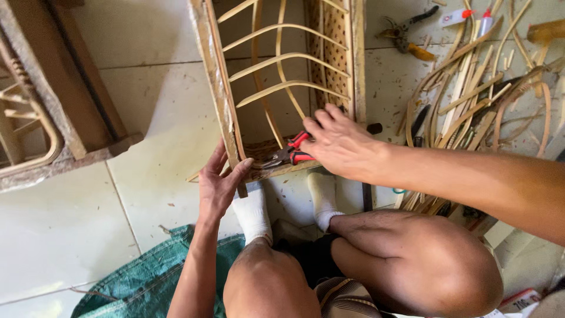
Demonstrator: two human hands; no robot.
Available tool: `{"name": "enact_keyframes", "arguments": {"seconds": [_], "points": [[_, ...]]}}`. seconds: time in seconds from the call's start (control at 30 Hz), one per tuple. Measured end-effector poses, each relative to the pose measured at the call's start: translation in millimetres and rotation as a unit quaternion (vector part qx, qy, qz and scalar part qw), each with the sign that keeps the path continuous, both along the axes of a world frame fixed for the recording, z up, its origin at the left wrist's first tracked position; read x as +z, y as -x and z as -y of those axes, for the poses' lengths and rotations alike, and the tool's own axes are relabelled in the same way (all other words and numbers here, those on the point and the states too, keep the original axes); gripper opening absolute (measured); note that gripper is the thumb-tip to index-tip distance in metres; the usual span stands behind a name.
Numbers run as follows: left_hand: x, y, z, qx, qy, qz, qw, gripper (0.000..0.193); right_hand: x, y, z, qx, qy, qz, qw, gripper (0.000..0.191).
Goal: The person assembles a rectangular woven basket by inserting curved bamboo strips into a wooden mold, applying glue to the joints, and tapping them into place with a hammer. They also use pliers to adjust the strips and a knife to trim excess material.
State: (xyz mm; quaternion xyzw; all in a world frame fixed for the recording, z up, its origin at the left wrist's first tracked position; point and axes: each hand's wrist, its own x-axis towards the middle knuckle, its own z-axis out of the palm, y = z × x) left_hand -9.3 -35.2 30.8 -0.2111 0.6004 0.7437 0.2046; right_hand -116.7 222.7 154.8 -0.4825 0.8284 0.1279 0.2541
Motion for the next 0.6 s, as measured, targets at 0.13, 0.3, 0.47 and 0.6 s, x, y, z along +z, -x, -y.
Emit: {"name": "enact_keyframes", "arguments": {"seconds": [0.13, 0.3, 0.47, 0.6], "points": [[13, 11, -7, -0.002, -0.012, 0.010, 1.000, 0.077, 6, 20, 14, 0.008, -0.039, 0.060, 0.997, 0.019], [17, 13, -11, -0.018, 0.029, 0.011, 0.999, 0.073, 8, 20, 20, 0.048, -0.056, 0.015, 0.997, 0.020], [33, -9, -23, -0.035, 0.367, -0.234, 0.899, 0.072, 16, -3, -19, -0.010, -0.022, -0.024, 0.999, 0.020], [39, -28, -45, -0.166, 0.484, -0.369, 0.776, 0.063, 41, -9, -95, -0.132, 0.040, -0.019, 0.990, 0.036]]}}
